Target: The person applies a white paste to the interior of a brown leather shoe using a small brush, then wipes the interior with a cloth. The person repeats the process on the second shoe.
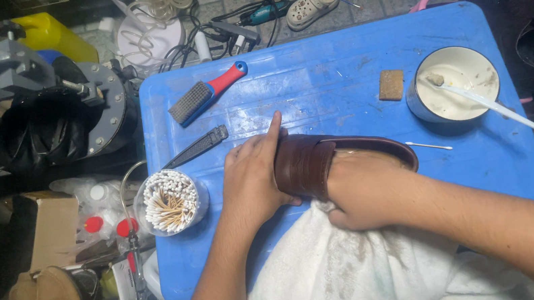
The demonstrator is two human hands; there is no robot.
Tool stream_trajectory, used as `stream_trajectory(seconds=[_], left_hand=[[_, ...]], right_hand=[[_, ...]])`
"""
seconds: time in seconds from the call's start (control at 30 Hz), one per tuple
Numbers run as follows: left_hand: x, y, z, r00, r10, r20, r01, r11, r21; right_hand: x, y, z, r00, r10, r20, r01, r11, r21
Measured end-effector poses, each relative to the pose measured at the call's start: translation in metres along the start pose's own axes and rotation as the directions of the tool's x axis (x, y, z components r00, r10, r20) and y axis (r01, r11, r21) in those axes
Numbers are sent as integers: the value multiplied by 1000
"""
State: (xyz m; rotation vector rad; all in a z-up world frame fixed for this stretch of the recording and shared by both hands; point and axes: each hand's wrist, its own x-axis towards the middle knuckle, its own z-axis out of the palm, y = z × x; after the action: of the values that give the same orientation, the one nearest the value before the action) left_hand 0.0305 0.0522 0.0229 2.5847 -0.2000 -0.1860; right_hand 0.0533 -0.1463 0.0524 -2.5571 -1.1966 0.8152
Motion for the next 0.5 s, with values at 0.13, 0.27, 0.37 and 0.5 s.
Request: stream_trajectory(seconds=[0.13, 0.27, 0.37, 0.5], left_hand=[[0, 1, 1, 1000, 4, 6, -4, 1000, 12], [0, 1, 0, 1000, 2, 16, -3, 1000, 27], [0, 1, 0, 1000, -3, 18, 2, 999, 32], [-1, 2, 0, 1000, -1, 19, 0, 999, 38]], right_hand=[[-24, 6, 11, 986, -81, -143, 59, 987, -152], [-43, 0, 13, 965, -89, -246, 16, 959, -284], [-46, -10, 4, 977, -7, -213, -69, 935, -349], [-49, -23, -10, 919, 374, 122, -290, 853, -433]])
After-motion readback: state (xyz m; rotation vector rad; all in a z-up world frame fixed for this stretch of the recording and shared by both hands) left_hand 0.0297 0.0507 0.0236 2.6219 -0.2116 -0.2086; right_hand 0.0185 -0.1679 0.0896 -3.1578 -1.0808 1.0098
